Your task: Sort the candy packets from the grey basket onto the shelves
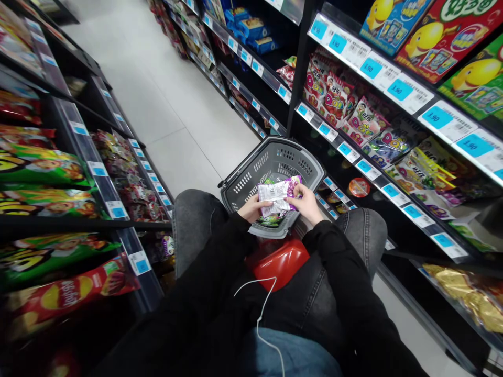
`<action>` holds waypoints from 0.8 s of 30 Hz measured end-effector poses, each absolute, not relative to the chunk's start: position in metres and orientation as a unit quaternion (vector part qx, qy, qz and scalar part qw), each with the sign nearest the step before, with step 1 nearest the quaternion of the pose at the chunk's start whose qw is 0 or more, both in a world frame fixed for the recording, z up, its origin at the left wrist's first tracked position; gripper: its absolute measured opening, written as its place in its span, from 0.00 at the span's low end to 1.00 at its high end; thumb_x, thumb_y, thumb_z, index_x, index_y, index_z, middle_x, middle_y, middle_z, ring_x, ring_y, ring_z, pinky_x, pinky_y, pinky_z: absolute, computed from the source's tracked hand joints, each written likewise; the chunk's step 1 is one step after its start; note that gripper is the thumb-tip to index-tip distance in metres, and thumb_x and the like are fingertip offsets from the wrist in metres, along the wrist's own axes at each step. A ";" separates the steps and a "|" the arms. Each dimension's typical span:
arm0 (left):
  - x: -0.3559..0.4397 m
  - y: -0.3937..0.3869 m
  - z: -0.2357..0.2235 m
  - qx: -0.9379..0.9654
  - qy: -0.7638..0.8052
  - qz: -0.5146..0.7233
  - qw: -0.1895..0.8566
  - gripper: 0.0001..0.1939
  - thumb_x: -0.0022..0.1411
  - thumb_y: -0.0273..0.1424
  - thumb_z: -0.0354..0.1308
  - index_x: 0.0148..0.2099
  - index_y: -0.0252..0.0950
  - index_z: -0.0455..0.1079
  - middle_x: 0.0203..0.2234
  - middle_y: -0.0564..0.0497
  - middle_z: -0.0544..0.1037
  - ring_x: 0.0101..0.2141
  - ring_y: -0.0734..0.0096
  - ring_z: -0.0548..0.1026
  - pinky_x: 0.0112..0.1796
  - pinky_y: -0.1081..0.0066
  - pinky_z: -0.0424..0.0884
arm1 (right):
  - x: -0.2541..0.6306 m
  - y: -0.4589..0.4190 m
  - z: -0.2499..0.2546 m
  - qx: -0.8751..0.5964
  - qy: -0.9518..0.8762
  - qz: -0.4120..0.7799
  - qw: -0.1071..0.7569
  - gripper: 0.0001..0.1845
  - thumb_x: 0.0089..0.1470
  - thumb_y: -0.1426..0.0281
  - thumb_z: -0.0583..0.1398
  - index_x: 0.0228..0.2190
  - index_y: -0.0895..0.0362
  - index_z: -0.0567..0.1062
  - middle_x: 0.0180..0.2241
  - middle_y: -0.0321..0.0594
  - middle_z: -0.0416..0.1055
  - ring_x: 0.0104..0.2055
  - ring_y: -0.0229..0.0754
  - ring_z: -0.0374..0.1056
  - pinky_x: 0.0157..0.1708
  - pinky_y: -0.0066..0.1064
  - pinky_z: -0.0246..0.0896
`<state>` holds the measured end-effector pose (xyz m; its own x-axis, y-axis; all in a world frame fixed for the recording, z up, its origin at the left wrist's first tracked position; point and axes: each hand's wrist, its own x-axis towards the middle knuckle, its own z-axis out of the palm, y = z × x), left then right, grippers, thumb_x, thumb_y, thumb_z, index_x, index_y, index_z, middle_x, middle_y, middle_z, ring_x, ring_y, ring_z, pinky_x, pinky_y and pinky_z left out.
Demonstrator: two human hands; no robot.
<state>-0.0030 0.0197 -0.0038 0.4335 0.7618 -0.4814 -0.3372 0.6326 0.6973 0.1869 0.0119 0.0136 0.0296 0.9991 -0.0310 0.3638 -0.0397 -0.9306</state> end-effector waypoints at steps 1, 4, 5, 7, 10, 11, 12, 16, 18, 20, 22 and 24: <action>-0.003 0.019 -0.003 0.262 0.402 0.328 0.814 0.27 0.38 0.26 0.68 0.45 0.29 0.72 0.38 0.38 0.80 0.36 0.53 0.78 0.33 0.62 0.75 | 0.188 0.013 0.015 -0.589 -0.572 0.412 0.396 0.16 0.37 0.64 0.63 0.20 0.56 0.60 0.23 0.30 0.62 0.28 0.37 0.57 0.33 0.28 0.52; -0.002 0.017 0.000 0.275 0.402 0.312 0.816 0.27 0.40 0.29 0.69 0.46 0.29 0.71 0.38 0.37 0.79 0.33 0.54 0.78 0.27 0.62 0.75 | 0.191 0.014 0.016 -0.568 -0.584 0.432 0.387 0.15 0.36 0.65 0.62 0.20 0.56 0.60 0.23 0.31 0.61 0.29 0.37 0.57 0.35 0.29 0.52; -0.001 0.017 0.001 0.281 0.409 0.316 0.809 0.27 0.40 0.29 0.69 0.45 0.28 0.71 0.38 0.38 0.80 0.31 0.55 0.78 0.26 0.63 0.75 | 0.192 0.015 0.016 -0.565 -0.586 0.434 0.387 0.14 0.37 0.65 0.62 0.20 0.56 0.60 0.23 0.31 0.61 0.29 0.37 0.57 0.35 0.29 0.52; 0.001 0.017 0.002 0.292 0.425 0.326 0.792 0.26 0.38 0.28 0.70 0.43 0.27 0.71 0.35 0.39 0.80 0.29 0.57 0.78 0.25 0.63 0.75 | 0.193 0.015 0.015 -0.560 -0.583 0.434 0.398 0.11 0.38 0.66 0.60 0.23 0.56 0.62 0.25 0.32 0.62 0.31 0.39 0.59 0.37 0.31 0.54; 0.003 0.017 0.001 0.306 0.439 0.347 0.770 0.26 0.36 0.26 0.71 0.41 0.26 0.71 0.34 0.40 0.80 0.29 0.57 0.78 0.25 0.62 0.76 | 0.193 0.015 0.012 -0.553 -0.566 0.431 0.434 0.11 0.40 0.69 0.58 0.30 0.56 0.65 0.33 0.36 0.66 0.37 0.41 0.62 0.43 0.33 0.56; 0.003 0.017 0.000 0.307 0.441 0.355 0.766 0.26 0.36 0.26 0.71 0.41 0.26 0.71 0.34 0.40 0.80 0.29 0.56 0.78 0.26 0.61 0.76 | 0.193 0.015 0.012 -0.551 -0.556 0.436 0.443 0.12 0.40 0.69 0.57 0.32 0.55 0.65 0.36 0.37 0.67 0.39 0.42 0.63 0.43 0.34 0.57; 0.003 0.017 -0.002 0.305 0.440 0.362 0.763 0.26 0.37 0.26 0.71 0.42 0.26 0.71 0.34 0.40 0.80 0.30 0.55 0.78 0.26 0.60 0.76 | 0.193 0.015 0.011 -0.549 -0.544 0.445 0.451 0.13 0.41 0.69 0.57 0.34 0.55 0.64 0.38 0.38 0.67 0.39 0.42 0.63 0.42 0.33 0.59; 0.002 0.018 -0.008 0.286 0.426 0.375 0.772 0.25 0.39 0.28 0.70 0.42 0.27 0.72 0.31 0.40 0.80 0.29 0.53 0.78 0.26 0.59 0.76 | 0.194 0.015 0.011 -0.543 -0.492 0.510 0.450 0.19 0.44 0.69 0.55 0.41 0.53 0.61 0.34 0.37 0.69 0.30 0.38 0.65 0.29 0.29 0.61; 0.001 0.018 -0.009 0.280 0.413 0.367 0.785 0.25 0.40 0.29 0.70 0.43 0.28 0.71 0.32 0.39 0.80 0.30 0.52 0.78 0.27 0.59 0.76 | 0.195 0.015 0.010 -0.547 -0.473 0.526 0.448 0.21 0.45 0.70 0.55 0.44 0.53 0.59 0.31 0.36 0.69 0.26 0.37 0.64 0.25 0.27 0.59; -0.001 0.018 -0.008 0.276 0.399 0.355 0.799 0.26 0.42 0.31 0.70 0.45 0.28 0.71 0.33 0.38 0.80 0.32 0.50 0.78 0.30 0.57 0.76 | 0.198 0.016 0.008 -0.550 -0.454 0.533 0.455 0.23 0.46 0.69 0.56 0.46 0.53 0.59 0.30 0.36 0.70 0.25 0.36 0.64 0.24 0.27 0.59; -0.001 0.017 -0.008 0.273 0.392 0.359 0.802 0.28 0.42 0.33 0.71 0.45 0.27 0.71 0.35 0.37 0.80 0.36 0.47 0.78 0.34 0.54 0.76 | 0.200 0.017 0.006 -0.551 -0.439 0.538 0.462 0.23 0.46 0.67 0.56 0.46 0.54 0.61 0.31 0.37 0.71 0.25 0.37 0.65 0.25 0.28 0.60; 0.000 0.017 -0.009 0.267 0.392 0.380 0.794 0.29 0.41 0.34 0.71 0.45 0.27 0.71 0.36 0.36 0.79 0.40 0.46 0.77 0.38 0.53 0.75 | 0.201 0.019 0.006 -0.548 -0.434 0.542 0.467 0.20 0.45 0.64 0.57 0.42 0.55 0.64 0.31 0.38 0.72 0.26 0.37 0.65 0.28 0.30 0.61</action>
